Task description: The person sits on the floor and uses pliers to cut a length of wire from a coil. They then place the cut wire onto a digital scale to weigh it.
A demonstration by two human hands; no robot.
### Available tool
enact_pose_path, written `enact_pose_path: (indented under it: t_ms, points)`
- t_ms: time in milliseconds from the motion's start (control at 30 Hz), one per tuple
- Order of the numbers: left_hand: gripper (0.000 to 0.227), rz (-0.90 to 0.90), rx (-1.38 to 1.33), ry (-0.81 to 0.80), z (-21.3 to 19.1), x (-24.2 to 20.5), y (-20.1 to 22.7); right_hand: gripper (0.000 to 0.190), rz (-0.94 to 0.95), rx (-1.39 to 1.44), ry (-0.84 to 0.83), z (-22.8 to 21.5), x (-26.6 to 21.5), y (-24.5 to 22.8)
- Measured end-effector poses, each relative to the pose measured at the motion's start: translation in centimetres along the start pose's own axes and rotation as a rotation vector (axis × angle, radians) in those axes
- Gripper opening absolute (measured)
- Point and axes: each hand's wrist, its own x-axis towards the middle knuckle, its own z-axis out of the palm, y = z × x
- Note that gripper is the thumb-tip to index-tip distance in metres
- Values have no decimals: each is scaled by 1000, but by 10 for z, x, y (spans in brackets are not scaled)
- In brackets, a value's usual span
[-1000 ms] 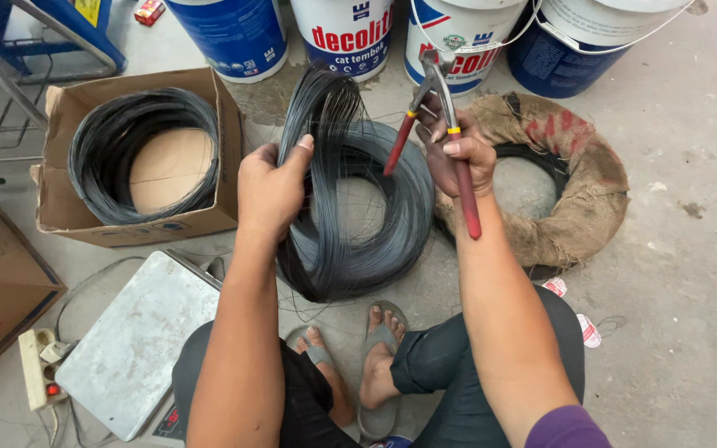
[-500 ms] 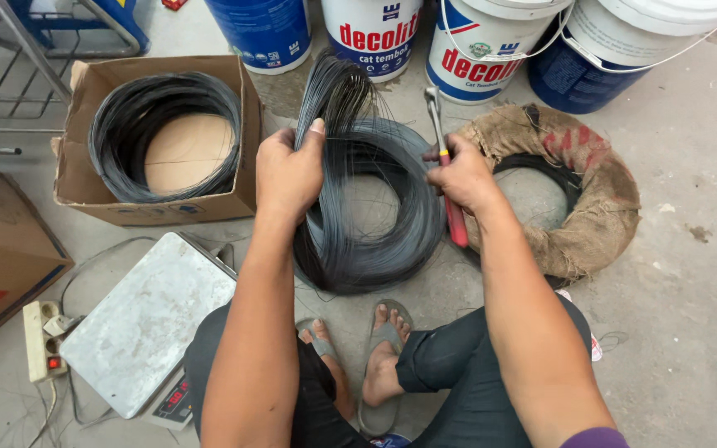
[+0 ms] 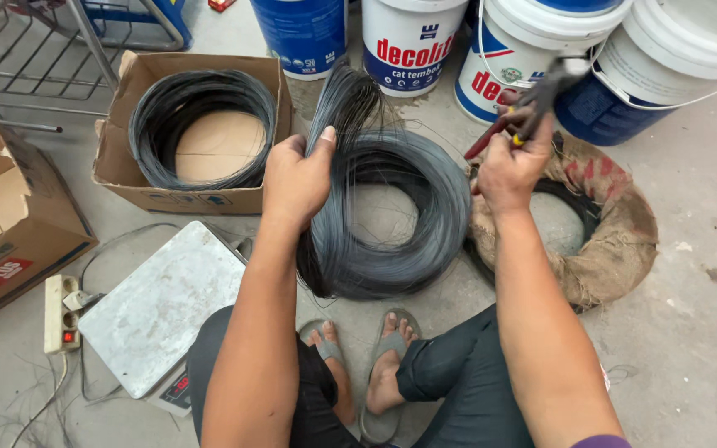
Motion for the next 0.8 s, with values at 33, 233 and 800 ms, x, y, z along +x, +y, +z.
enact_pose_path:
  t_ms: [33,233,800]
  points:
    - [43,0,-4,5,-3,-1,3,29,-3,3,-4,0,3,-2]
    - [40,-4,-49,36,-8,11,-9,35,224,308,-14,-5,8,-53]
    - [37,140,-110,225,-7,41,-30,28,1215,-297,-805,-40,-166,106]
